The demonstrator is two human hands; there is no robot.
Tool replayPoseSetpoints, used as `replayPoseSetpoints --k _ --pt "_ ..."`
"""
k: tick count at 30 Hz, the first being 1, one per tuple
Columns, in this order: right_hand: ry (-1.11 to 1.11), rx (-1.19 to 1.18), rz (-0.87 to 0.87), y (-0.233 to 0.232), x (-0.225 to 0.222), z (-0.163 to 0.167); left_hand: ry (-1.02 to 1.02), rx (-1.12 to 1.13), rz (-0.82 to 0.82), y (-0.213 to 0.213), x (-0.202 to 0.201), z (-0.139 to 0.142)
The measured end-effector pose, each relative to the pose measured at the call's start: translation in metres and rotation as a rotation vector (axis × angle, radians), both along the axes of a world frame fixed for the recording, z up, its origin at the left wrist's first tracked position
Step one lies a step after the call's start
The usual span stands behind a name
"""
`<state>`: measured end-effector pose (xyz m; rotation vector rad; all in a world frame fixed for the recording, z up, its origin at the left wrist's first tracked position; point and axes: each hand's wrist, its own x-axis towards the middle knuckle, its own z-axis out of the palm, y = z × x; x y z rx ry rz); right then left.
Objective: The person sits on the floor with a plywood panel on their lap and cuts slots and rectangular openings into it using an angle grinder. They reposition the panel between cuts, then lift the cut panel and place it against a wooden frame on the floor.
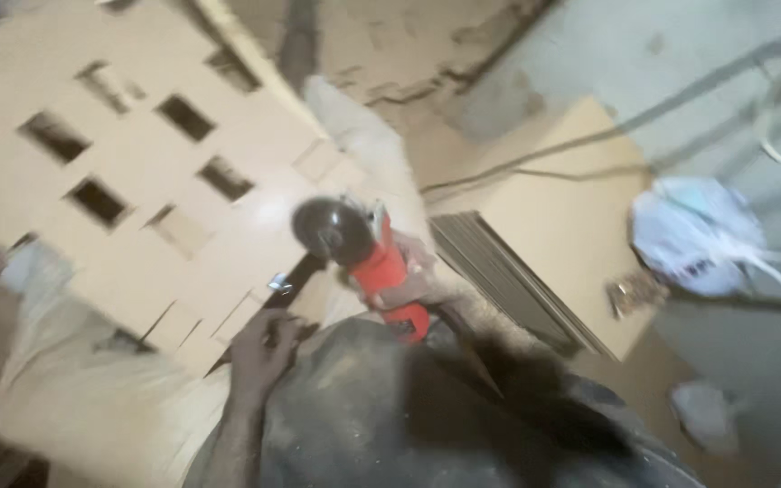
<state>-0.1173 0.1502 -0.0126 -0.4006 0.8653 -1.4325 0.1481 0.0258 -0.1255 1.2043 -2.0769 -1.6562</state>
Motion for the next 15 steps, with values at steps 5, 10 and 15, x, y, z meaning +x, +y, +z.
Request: replayPoseSetpoints --k 5,10,15 --pt "0.249 -0.053 -0.156 0.088 -0.007 -0.007 -0.060 -0.033 -0.018 -0.001 -0.003 -0.014" --pt "0.092 0.047 -0.558 0.143 0.000 -0.021 -0.072 -0.152 -0.076 0.001 -0.007 -0.019" --pt "-0.100 -0.022 -0.897 0.164 -0.012 -0.045 -0.179 0.001 -0.036 0.004 -0.010 -0.013"
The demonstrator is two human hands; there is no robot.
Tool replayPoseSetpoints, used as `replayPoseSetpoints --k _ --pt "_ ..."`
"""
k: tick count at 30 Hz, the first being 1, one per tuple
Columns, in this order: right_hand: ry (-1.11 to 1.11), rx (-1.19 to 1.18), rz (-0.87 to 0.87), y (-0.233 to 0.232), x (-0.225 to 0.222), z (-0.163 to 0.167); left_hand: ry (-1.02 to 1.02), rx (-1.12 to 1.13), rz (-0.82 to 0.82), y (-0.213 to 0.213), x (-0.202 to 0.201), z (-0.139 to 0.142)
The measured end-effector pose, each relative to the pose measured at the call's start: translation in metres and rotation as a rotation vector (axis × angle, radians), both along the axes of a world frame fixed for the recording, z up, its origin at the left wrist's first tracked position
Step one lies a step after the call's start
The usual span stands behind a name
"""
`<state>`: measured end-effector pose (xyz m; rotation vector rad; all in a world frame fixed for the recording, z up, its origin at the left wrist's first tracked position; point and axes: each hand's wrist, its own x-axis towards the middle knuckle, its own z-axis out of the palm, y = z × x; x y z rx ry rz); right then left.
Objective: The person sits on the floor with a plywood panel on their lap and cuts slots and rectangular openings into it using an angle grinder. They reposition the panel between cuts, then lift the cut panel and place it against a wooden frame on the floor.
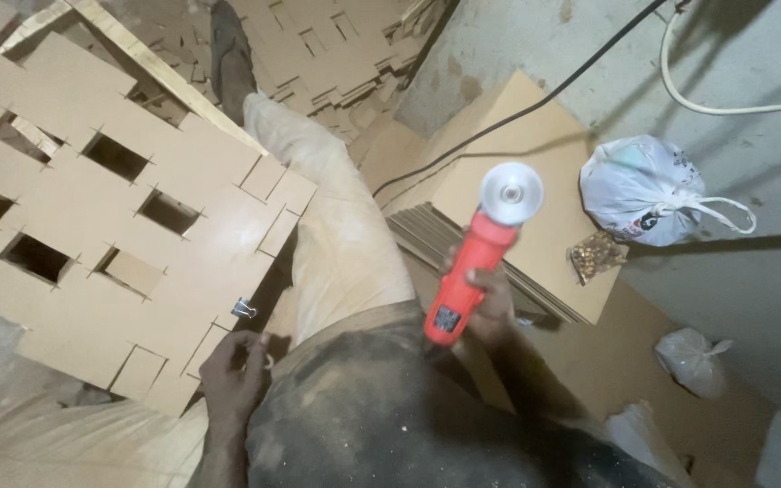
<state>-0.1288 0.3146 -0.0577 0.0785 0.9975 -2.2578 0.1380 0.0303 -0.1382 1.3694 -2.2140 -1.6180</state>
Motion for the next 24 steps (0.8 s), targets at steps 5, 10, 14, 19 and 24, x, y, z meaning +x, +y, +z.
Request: replayPoseSetpoints --k 5,10,14,19,24 --pt "-0.126 -0.163 -0.051 0.008 -0.073 -0.030 0.030 0.025 0.079 0.000 -0.003 0.013" --pt "-0.100 -0.261 -0.143 0.014 -0.140 -0.047 0.069 0.045 0.094 -0.002 -0.007 0.015" --pt "-0.033 0.155 -0.218 0.027 -0.154 -0.054 0.172 0.025 0.096 -0.012 -0.005 0.008" --pt "0.231 0.722 -0.038 0.039 -0.143 -0.065 0.233 -0.004 0.087 -0.018 -0.007 0.007" --pt "0.344 1.292 0.030 0.054 -0.137 -0.051 0.166 -0.220 -0.140 -0.024 -0.034 0.043"
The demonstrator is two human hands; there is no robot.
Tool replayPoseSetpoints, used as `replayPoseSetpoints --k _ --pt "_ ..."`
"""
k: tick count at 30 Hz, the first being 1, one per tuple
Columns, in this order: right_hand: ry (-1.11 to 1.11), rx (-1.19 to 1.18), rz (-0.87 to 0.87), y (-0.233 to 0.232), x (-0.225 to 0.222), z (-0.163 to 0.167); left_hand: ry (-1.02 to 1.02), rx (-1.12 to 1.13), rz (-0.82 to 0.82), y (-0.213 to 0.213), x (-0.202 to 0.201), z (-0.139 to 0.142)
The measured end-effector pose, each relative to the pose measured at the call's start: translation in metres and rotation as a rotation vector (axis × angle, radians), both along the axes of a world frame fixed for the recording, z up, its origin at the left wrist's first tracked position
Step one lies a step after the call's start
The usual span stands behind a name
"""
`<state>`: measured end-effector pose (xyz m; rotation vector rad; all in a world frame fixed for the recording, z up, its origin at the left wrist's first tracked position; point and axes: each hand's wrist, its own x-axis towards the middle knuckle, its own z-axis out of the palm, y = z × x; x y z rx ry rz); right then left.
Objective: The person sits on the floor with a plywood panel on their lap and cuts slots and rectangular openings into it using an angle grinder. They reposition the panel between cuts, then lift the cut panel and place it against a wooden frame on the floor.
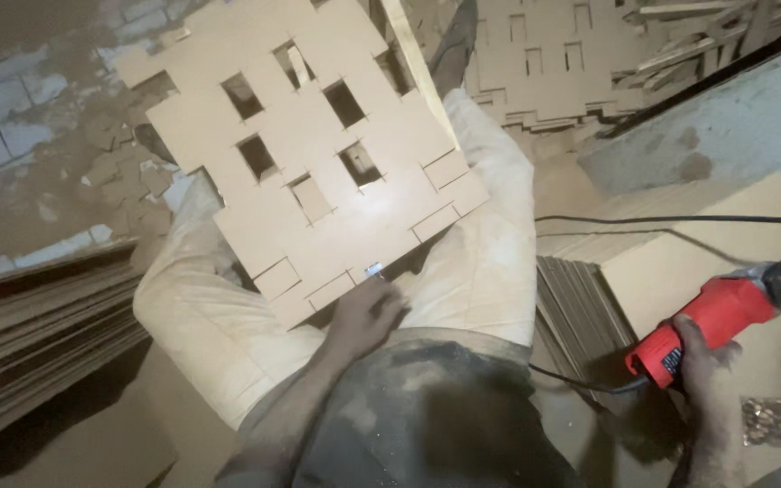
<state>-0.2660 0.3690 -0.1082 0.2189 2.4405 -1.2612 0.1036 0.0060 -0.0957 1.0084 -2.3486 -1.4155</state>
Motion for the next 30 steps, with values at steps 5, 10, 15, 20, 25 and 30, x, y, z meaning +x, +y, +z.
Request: replayPoseSetpoints --k 5,10,15,20,25,30 --pt "-0.013 0.307 0.275 -0.001 -0.009 0.013 -0.217 -0.001 -0.321 -0.031 -0.070 0.047" --pt "0.219 0.731 0.351 -0.007 0.010 0.052 -0.250 -0.733 -0.517 -0.087 -0.168 0.037" --pt "0.704 0.523 0.287 -0.036 0.079 0.079 -0.464 -0.633 -0.633 -0.120 -0.221 -0.003" --pt "0.553 -0.258 0.740 -0.095 0.127 0.073 -0.372 -0.369 -0.448 -0.127 -0.239 -0.010" --pt "-0.281 -0.467 0.855 -0.193 0.147 0.012 -0.213 -0.856 -0.578 -0.123 -0.201 0.000" --pt "-0.900 -0.547 0.444 -0.291 0.144 -0.051 -0.160 -0.528 -0.254 -0.075 -0.104 0.015"
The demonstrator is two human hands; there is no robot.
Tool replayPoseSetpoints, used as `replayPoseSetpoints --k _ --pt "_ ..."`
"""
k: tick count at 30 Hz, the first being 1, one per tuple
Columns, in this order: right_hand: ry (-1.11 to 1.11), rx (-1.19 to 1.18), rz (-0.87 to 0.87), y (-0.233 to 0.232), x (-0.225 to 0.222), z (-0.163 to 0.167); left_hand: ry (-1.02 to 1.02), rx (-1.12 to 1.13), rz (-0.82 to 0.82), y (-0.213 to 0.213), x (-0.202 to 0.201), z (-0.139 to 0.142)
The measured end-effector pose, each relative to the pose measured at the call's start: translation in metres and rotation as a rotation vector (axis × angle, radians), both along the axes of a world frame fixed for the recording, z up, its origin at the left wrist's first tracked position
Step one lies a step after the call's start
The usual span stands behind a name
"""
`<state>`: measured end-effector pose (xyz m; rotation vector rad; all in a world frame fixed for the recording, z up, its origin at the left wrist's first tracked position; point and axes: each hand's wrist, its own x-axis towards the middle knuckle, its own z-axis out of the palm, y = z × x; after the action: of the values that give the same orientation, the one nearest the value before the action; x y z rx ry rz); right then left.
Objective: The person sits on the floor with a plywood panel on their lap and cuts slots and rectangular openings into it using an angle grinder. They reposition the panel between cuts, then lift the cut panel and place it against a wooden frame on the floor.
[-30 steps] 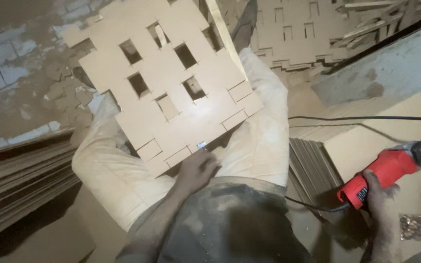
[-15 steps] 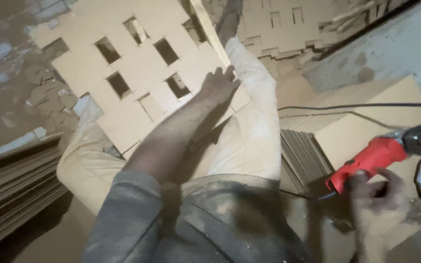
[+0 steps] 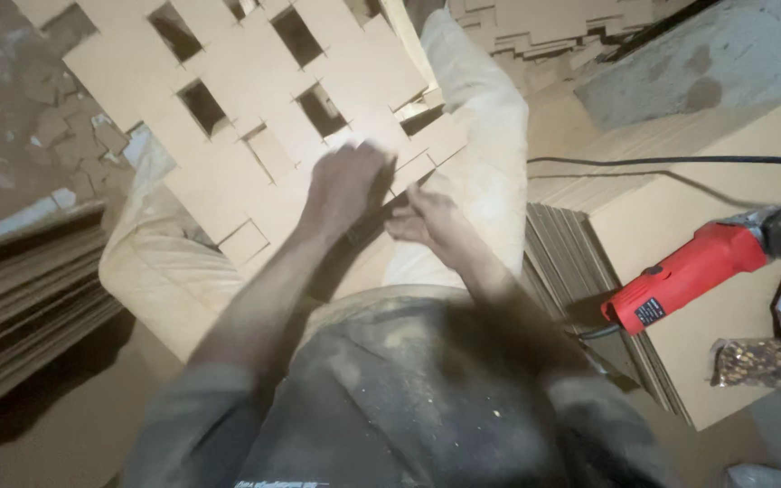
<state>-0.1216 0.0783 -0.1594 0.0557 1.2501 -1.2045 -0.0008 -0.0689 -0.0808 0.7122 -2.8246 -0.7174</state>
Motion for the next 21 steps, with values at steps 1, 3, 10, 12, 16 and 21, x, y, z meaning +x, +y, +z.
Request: replayPoseSetpoints --k 1,3,10,12,16,21 --pt "-0.004 0.053 -0.052 -0.011 0.002 -0.007 -0.066 0.108 0.094 0.017 0.024 0.001" --pt "-0.001 0.148 -0.143 -0.033 0.009 -0.013 -0.167 0.375 0.206 0.045 0.065 -0.001" --pt "0.785 -0.026 0.072 -0.042 0.023 0.001 -0.123 0.325 0.394 0.085 0.162 -0.043" --pt "1.132 0.001 0.270 -0.041 0.014 0.013 -0.085 0.189 0.417 0.083 0.174 -0.051" --pt "-0.728 -0.424 -0.417 -0.037 -0.017 0.049 -0.054 0.349 0.750 0.055 0.184 -0.061" --pt "1.081 -0.272 0.213 -0.058 -0.015 0.088 -0.067 0.066 0.527 0.044 0.205 -0.057"
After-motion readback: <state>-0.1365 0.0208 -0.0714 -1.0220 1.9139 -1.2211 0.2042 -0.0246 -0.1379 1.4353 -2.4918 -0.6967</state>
